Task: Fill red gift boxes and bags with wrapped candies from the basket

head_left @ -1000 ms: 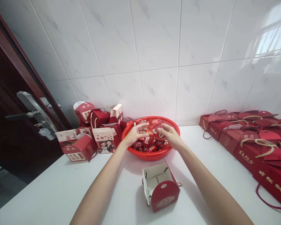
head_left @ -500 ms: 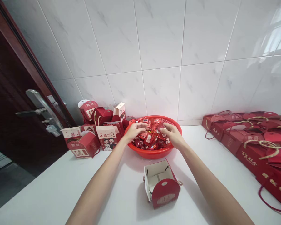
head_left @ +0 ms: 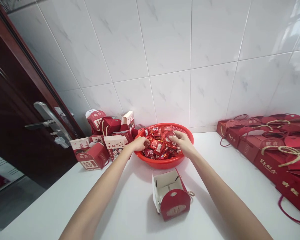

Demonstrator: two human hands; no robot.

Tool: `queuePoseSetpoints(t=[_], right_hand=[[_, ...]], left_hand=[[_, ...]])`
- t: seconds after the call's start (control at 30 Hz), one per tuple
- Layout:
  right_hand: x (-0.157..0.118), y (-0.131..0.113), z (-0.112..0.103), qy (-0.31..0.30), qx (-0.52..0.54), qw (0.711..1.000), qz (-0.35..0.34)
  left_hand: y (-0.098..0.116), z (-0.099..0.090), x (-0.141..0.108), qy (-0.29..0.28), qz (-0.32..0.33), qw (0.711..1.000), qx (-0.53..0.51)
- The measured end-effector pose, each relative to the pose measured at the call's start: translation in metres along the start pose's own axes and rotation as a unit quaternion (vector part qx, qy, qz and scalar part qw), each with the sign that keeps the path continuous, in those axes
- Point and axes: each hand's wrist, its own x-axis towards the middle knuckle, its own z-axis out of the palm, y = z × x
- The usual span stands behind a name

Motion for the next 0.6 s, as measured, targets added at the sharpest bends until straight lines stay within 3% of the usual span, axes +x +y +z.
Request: queuePoseSetpoints(t=[0.17,0.27,0.6], right_hand=[[0.001,0.001,-0.001,0.007,-0.009,1.0,0.004],[0.001,0.0,-0.001,0.003,-0.012,1.0,0.006],[-0.001,-0.004,0.001,0.008,-0.013,1.0,0.005]], left_hand=[[0.009,0.001,0.001,-0.053,-0.042,0.995,0.07],[0.018,0.006,0.003,-0.053,-0.071,0.991,0.102],[0.013,0.016,0.007,-0.042,-0.034,0.998,0.023]])
